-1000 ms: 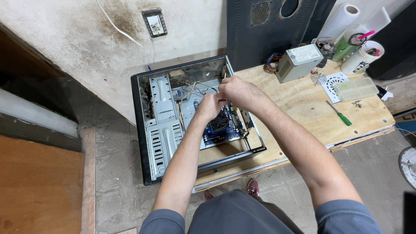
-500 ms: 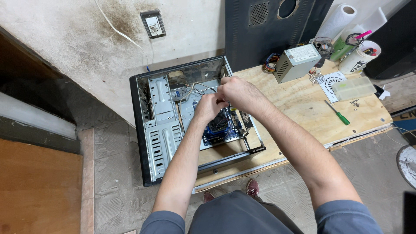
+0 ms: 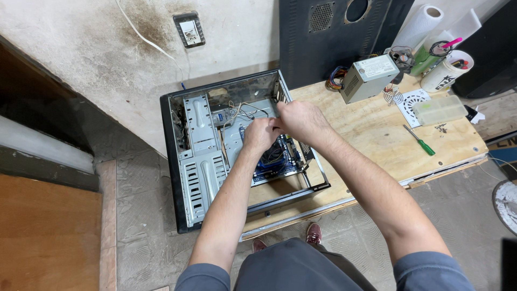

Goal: The person removes the side panel of a desktop computer case, then uses a screwdriver to unscrew and remove the power supply unit. They place the power supply on the table and continue to unscrew and detach components from the motherboard area.

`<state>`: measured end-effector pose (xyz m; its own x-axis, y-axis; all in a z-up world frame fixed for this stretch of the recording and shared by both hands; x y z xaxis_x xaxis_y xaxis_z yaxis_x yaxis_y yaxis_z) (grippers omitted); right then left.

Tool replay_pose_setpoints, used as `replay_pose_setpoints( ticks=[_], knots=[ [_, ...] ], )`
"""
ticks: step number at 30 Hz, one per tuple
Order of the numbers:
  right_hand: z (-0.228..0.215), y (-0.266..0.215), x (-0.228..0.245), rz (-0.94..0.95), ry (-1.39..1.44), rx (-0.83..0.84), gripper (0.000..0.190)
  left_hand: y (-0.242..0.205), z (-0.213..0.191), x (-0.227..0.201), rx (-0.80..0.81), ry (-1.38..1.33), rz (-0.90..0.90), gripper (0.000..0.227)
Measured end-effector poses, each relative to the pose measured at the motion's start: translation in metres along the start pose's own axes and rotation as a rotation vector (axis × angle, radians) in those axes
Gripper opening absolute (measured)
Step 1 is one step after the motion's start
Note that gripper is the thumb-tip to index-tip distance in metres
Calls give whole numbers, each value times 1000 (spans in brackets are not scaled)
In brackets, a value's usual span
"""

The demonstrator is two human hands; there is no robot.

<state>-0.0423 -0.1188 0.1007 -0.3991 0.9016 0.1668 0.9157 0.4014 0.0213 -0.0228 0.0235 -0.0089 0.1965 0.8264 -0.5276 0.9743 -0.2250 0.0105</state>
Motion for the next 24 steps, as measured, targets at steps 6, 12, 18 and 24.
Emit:
replay_pose_setpoints(
  ticks=[6,12,18,24],
  knots=[
    [-8,-10,12,-237,72,-4,22,-14,-28,-19,22,-45,55,28],
    [-8,-13,15,-145,80,-6,20,3,3,6,58,-33,48,22],
    [13,-1,-2,-32,-41,-32,52,8,7,6,16,38,-37,24],
    [-9,-12,11,-94,65,1,22,-5,-14,-7,5,9,18,23]
  ],
)
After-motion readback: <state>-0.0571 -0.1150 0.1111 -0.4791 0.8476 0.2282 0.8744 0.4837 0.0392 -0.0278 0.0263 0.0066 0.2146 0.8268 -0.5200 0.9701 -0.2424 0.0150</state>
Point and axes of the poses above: each hand's wrist, its own y-axis towards the middle knuckle, its own z-axis out of the palm, x = y × z, the point moved 3 cm from there along y, towards the middle knuckle, and after that the axes turned 5 degrees about y, right-handed, at the moved point
